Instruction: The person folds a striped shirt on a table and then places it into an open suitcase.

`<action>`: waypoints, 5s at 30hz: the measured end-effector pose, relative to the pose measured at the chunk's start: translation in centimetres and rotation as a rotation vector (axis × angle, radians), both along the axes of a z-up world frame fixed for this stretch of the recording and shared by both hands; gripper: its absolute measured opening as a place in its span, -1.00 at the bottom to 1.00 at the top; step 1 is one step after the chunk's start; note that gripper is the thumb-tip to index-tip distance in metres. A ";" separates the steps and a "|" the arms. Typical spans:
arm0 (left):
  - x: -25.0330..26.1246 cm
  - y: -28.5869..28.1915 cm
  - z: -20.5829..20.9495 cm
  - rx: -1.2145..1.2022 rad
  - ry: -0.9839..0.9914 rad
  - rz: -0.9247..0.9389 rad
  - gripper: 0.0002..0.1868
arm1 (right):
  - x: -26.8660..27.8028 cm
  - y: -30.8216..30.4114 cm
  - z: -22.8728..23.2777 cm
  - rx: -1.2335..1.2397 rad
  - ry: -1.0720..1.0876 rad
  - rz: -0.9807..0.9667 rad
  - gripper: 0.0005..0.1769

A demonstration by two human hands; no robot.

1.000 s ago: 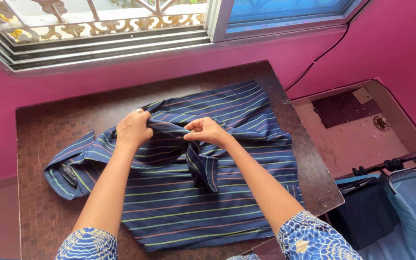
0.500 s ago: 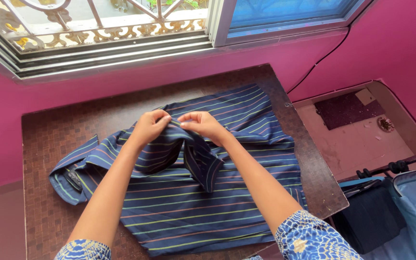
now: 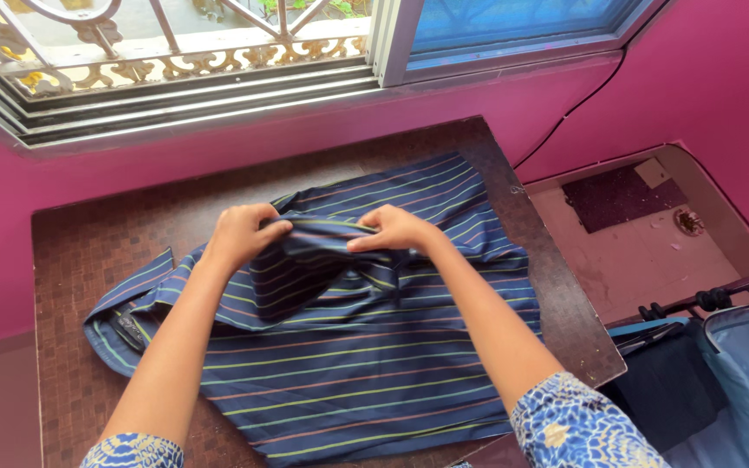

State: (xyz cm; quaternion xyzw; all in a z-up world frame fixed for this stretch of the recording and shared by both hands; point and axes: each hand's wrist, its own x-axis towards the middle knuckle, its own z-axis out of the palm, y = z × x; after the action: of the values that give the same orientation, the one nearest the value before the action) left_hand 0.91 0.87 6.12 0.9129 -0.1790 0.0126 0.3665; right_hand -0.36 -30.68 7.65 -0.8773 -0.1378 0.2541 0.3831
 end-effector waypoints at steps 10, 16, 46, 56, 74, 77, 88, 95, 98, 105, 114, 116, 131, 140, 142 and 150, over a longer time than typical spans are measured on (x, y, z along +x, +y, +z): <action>1.7 1.2 -0.6 0.321 -0.003 0.047 -0.54 | 4.2 -10.5 0.8 -0.316 -0.078 -0.005 -0.26; 2.5 1.3 -2.4 0.634 0.091 0.040 -0.62 | 5.6 -14.8 2.6 -0.932 0.066 0.149 -0.32; 3.4 -4.5 -15.7 0.463 -0.186 0.597 -0.36 | 6.5 -13.3 -17.2 -0.720 -0.180 -0.584 -0.03; 7.8 -1.4 -19.6 0.481 -0.123 0.397 -0.31 | 9.5 -15.5 -18.0 -0.768 -0.225 -0.604 -0.11; -1.4 8.8 -11.4 0.003 -0.348 0.703 -0.84 | 10.2 0.3 -13.8 -0.571 -0.889 -0.256 -0.50; -2.5 14.6 -12.8 0.051 -0.254 0.717 -0.75 | 9.2 7.4 -12.9 -0.285 -0.842 -0.138 -0.48; -2.1 20.9 -11.5 0.304 0.107 0.366 -0.44 | 8.9 21.1 -11.9 -0.143 -0.744 0.124 -0.44; -0.7 20.2 -13.0 0.464 0.329 0.433 -0.63 | 10.6 25.4 -13.7 -0.339 -0.560 0.224 -0.45; -1.0 22.8 -15.6 0.308 0.427 0.446 -0.72 | 10.6 24.9 -13.0 -0.259 -0.685 0.099 -0.74; -0.4 31.1 -18.6 0.436 0.941 0.303 -0.63 | 11.2 25.3 -8.7 0.122 -0.930 -0.311 -0.80; -0.8 23.1 -6.7 -0.362 0.711 0.352 -0.15 | 13.9 31.5 -9.9 0.135 -0.742 -0.454 -0.81; -2.8 19.9 -5.4 0.518 0.468 0.199 0.44 | 14.1 31.4 -10.8 0.205 -0.613 -0.440 -0.66; -5.5 18.5 -8.9 0.442 -0.031 0.140 -0.47 | 7.8 18.2 -16.6 -0.132 -0.783 -0.332 -0.26; -0.4 23.7 -5.7 0.179 -0.069 0.976 -0.74 | 2.1 11.8 -15.8 -0.351 -0.796 -0.261 -0.14; -0.4 24.1 -4.5 0.484 -0.609 1.001 -0.70 | 1.5 10.8 -16.0 -0.357 -0.812 -0.288 -0.13; -5.0 21.3 -12.8 0.652 -0.108 0.105 -0.81 | -2.1 9.5 -16.2 -0.393 -0.814 -0.300 -0.36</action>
State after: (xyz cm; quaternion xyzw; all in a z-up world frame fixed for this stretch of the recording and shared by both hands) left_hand -4.13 22.17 -6.67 0.9881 -0.1458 0.0221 0.0442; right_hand -2.43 -21.19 -8.57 -0.9716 -0.0981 -0.1473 0.1574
